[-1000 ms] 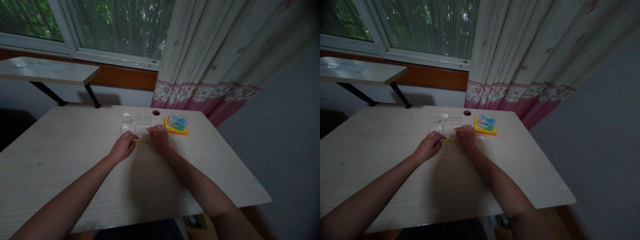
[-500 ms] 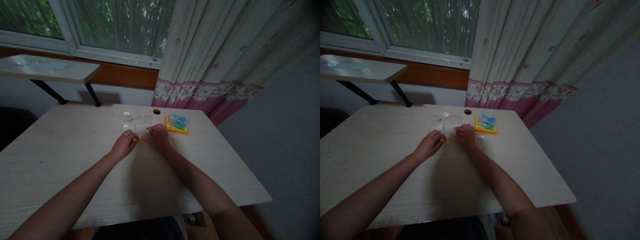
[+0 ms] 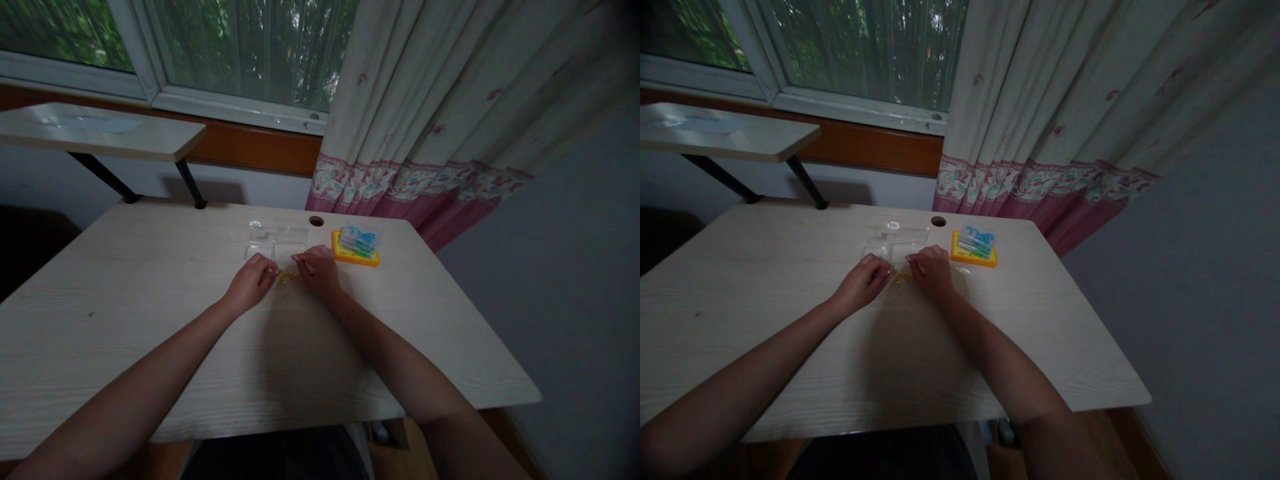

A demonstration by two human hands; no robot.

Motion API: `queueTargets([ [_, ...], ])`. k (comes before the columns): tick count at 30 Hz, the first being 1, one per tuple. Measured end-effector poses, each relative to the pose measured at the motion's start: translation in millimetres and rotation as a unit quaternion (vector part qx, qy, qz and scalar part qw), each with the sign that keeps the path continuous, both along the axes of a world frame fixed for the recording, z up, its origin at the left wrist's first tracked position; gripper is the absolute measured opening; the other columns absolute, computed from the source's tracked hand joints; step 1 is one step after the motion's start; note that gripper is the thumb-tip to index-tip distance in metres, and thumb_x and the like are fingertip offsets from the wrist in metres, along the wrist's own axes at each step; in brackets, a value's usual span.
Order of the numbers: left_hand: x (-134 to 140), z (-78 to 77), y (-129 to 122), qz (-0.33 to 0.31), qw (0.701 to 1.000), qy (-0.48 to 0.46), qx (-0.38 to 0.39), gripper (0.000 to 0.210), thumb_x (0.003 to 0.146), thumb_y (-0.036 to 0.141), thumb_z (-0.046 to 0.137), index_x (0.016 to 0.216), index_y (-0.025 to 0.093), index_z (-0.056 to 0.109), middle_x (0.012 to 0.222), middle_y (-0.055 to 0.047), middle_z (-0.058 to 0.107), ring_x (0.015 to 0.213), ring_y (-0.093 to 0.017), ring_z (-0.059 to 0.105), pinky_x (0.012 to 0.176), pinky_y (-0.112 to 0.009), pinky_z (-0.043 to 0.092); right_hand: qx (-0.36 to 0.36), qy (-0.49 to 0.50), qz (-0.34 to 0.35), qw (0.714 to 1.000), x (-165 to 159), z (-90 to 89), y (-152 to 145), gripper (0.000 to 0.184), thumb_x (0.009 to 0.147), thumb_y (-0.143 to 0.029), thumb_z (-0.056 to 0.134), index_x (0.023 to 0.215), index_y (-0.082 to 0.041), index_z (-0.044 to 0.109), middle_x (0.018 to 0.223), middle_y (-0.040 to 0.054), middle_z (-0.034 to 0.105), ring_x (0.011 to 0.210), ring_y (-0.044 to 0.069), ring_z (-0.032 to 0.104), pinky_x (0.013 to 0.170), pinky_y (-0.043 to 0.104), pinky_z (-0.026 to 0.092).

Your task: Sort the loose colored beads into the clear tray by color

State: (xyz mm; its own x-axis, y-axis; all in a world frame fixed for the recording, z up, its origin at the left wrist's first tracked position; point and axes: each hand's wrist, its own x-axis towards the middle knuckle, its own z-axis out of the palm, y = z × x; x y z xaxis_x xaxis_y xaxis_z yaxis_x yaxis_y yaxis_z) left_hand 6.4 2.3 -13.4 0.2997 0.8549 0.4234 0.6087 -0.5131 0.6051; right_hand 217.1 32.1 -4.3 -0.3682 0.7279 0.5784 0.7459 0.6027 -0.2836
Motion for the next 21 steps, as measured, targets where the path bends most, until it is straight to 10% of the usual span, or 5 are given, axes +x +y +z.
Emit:
queueTargets([
  [6,2,2.2,3,-0.017,0.991,-0.118,-0.052,0.027,0.095,0.039,0.046,0.086,0.017,0.059,0.079,-0.002,0.051,0.073,-0.015,0.05,0.067,-0.027,0.042,0.037,-0.069,0.095,0.992,-6,-1.9,-16,0.03,0.092,-0.041,0.056,0.119,-0.031,0.066,0.103,0.0047,0.067,0.103,0.021,0.054,0.098,0.039,0.033],
  [21,4,3.9,4,-0.045,0.987,-0.135,-0.08,0.032,0.092,0.04,0.047,0.07,0.017,0.054,0.07,0.0,0.05,0.068,-0.014,0.048,0.063,-0.026,0.039,0.041,-0.064,0.109,0.991,-9,-2.9,-18,0.024,0.096,-0.035,0.05,0.101,-0.029,0.073,0.09,0.0019,0.071,0.091,0.017,0.057,0.095,0.037,0.034],
])
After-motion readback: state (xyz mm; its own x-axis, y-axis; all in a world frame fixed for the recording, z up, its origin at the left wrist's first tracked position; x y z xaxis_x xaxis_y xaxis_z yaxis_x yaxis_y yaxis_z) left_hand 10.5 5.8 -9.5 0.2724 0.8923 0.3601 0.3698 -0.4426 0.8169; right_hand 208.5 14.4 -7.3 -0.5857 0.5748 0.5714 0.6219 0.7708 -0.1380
